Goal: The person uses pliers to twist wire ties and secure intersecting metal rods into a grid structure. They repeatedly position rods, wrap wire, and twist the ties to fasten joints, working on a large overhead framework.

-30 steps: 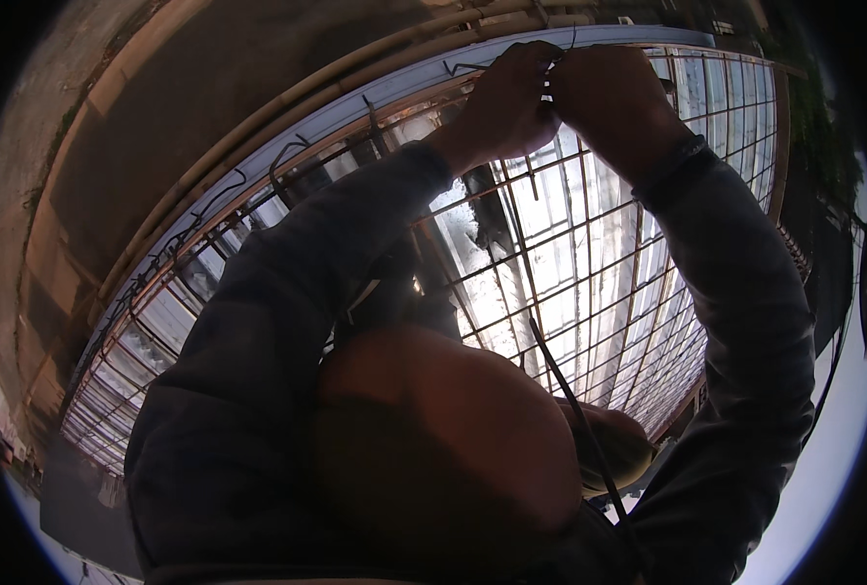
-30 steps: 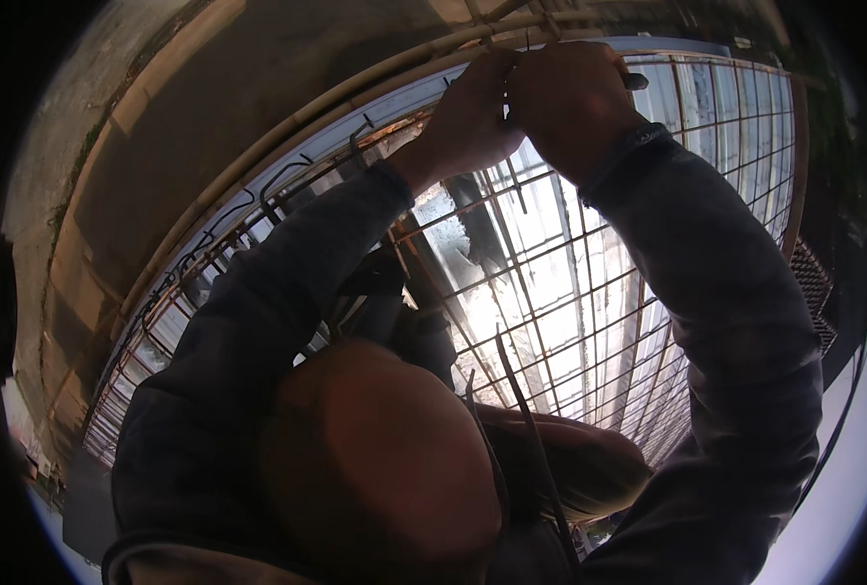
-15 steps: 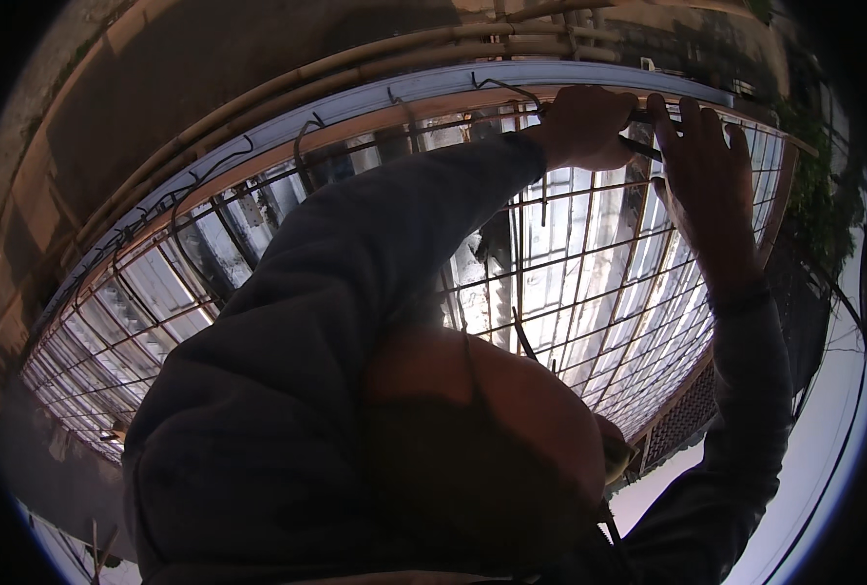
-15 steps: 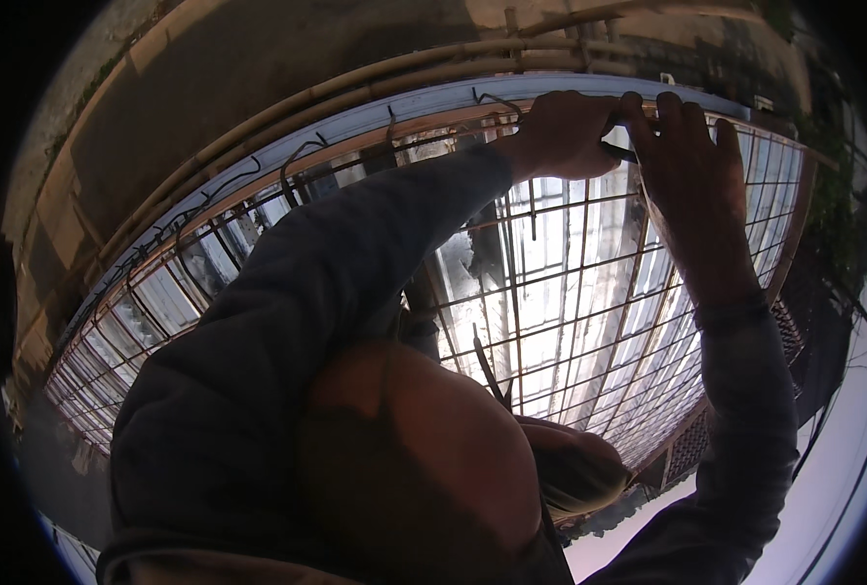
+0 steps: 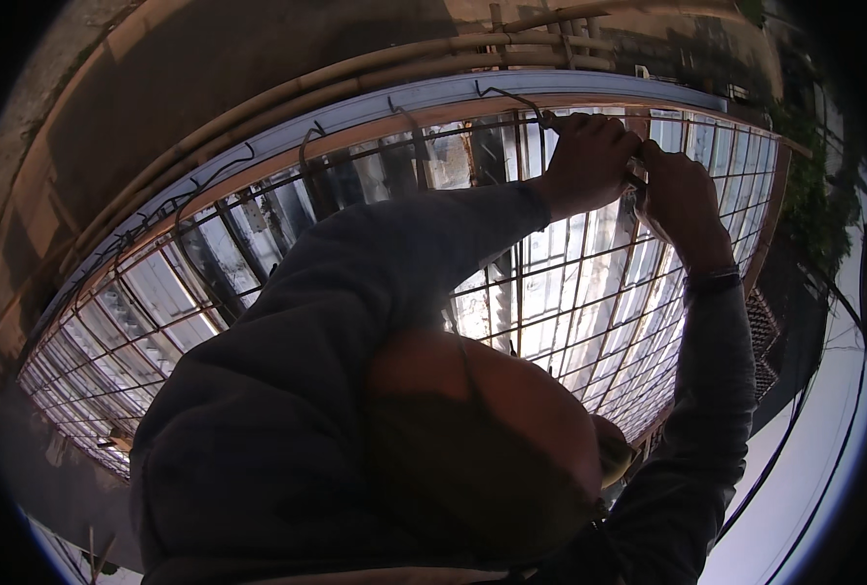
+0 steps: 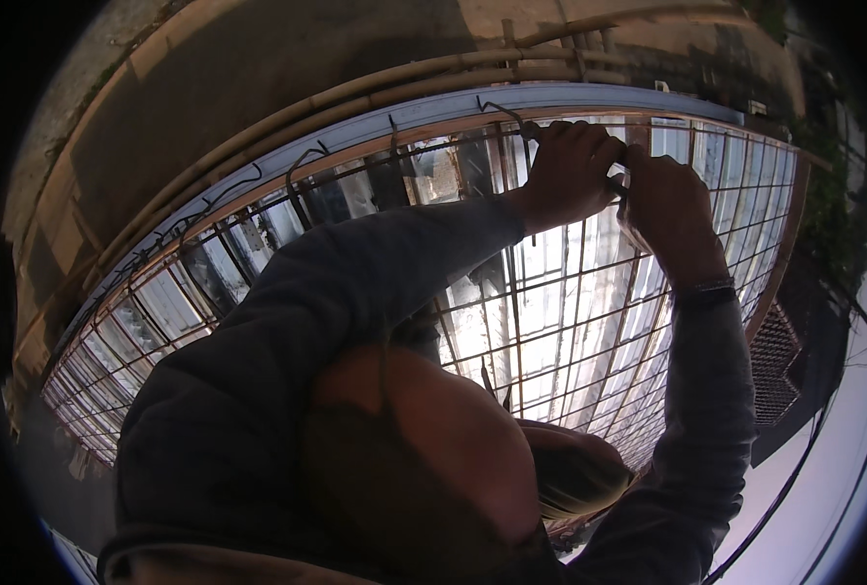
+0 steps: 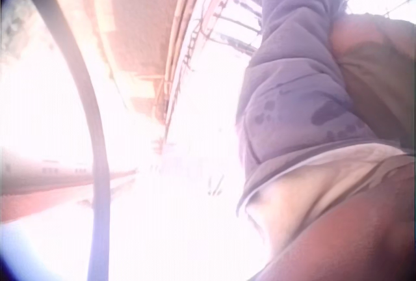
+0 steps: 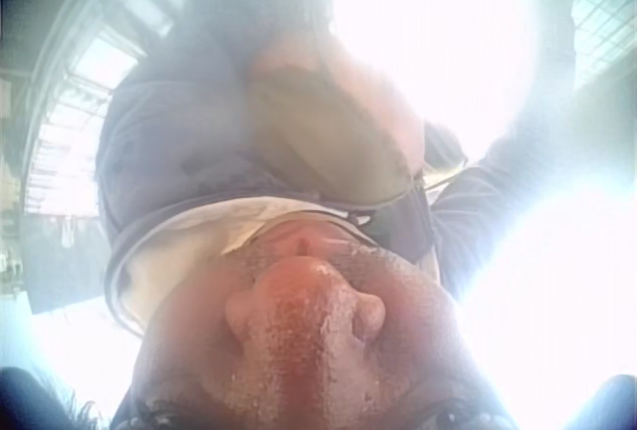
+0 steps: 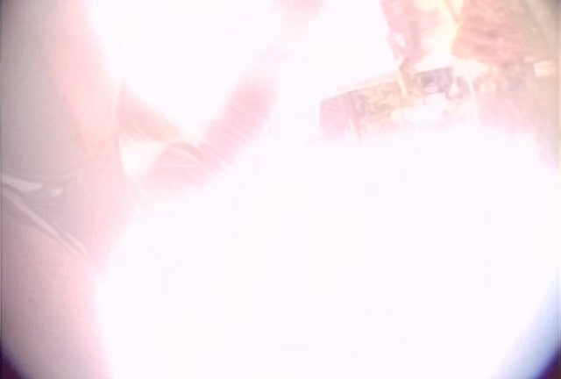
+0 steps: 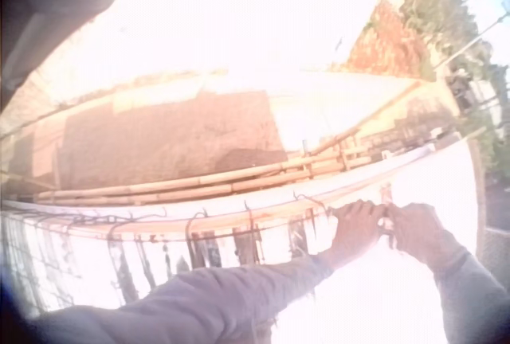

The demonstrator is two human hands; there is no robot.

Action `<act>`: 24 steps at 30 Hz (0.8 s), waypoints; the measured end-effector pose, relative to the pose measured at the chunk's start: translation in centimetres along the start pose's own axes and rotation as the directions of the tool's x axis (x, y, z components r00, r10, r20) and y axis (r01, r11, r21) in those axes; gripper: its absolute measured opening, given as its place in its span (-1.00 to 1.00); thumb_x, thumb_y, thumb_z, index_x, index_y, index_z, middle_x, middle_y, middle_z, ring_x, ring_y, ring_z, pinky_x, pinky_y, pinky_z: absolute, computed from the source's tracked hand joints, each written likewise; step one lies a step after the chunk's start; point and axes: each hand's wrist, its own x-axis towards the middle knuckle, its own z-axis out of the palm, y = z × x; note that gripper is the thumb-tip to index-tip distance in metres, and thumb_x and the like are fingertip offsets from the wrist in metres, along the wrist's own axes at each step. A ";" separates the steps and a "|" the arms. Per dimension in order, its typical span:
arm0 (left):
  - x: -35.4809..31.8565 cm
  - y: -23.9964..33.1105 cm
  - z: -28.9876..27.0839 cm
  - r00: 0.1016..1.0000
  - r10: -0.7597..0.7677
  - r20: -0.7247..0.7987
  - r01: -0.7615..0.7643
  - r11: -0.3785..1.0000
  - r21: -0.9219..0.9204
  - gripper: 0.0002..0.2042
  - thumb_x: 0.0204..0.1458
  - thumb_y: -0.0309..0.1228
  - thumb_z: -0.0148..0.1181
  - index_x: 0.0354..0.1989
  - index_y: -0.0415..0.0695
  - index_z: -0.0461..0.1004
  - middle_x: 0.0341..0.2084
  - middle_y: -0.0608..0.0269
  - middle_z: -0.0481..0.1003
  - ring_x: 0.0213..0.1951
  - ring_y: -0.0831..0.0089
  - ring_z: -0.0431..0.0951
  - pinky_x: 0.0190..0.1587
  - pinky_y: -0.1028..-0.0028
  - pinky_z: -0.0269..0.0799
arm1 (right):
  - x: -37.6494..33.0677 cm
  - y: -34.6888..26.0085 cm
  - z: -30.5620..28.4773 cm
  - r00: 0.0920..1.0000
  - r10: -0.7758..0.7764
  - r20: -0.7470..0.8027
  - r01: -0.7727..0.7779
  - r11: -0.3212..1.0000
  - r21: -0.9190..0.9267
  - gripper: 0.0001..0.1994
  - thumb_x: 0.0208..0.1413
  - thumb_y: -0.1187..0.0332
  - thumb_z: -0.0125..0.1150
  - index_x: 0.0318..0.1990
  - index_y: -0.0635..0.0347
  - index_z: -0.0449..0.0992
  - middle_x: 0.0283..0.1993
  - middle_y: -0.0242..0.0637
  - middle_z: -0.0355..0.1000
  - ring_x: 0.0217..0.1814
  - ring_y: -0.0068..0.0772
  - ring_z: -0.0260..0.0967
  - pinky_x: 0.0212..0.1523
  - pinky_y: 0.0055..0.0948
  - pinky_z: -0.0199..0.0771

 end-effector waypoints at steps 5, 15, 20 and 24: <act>4.4 -2.5 0.7 0.801 -0.193 0.567 0.223 0.975 0.016 -0.68 0.09 0.02 0.38 -0.26 0.02 0.75 -0.31 0.07 0.72 -0.21 0.00 0.76 -0.20 0.05 0.68 | 3.2 1.7 -1.0 0.998 -0.026 0.053 0.032 0.992 -0.123 -0.68 0.13 0.44 0.44 0.05 0.14 0.58 -0.29 -0.11 0.66 -0.16 -0.03 0.71 -0.11 -0.01 0.70; 3.4 -1.9 1.8 0.980 -0.105 0.170 0.139 0.970 -0.199 -0.62 -0.04 -0.26 0.45 -0.06 -0.15 0.61 -0.33 0.03 0.70 -0.20 0.01 0.75 -0.12 -0.01 0.62 | 6.1 3.6 -2.4 0.935 0.066 0.348 -0.069 0.998 -0.004 -0.63 0.05 0.34 0.51 0.03 0.10 0.60 -0.19 -0.12 0.67 -0.07 -0.12 0.71 -0.06 -0.07 0.73; 7.1 -4.8 -0.4 0.701 -0.146 0.698 0.345 0.926 -0.152 -0.61 0.05 -0.25 0.37 0.00 -0.20 0.57 -0.23 -0.13 0.69 -0.12 -0.07 0.73 -0.04 0.02 0.64 | 4.9 3.4 -1.4 0.902 -0.337 -0.268 0.231 0.904 -0.359 -0.59 0.03 0.28 0.53 0.03 0.04 0.53 -0.18 -0.26 0.57 -0.02 -0.16 0.63 -0.03 -0.03 0.68; 4.8 -2.7 0.1 0.891 -0.203 0.406 0.272 0.955 -0.120 -0.61 0.06 -0.21 0.41 -0.03 -0.18 0.54 -0.29 -0.03 0.67 -0.18 -0.02 0.73 -0.09 0.01 0.63 | 5.2 5.6 0.6 0.935 -0.297 -0.195 0.225 0.920 -0.320 -0.68 0.08 0.26 0.49 -0.06 0.03 0.53 -0.19 -0.33 0.56 -0.03 -0.24 0.63 -0.14 -0.15 0.69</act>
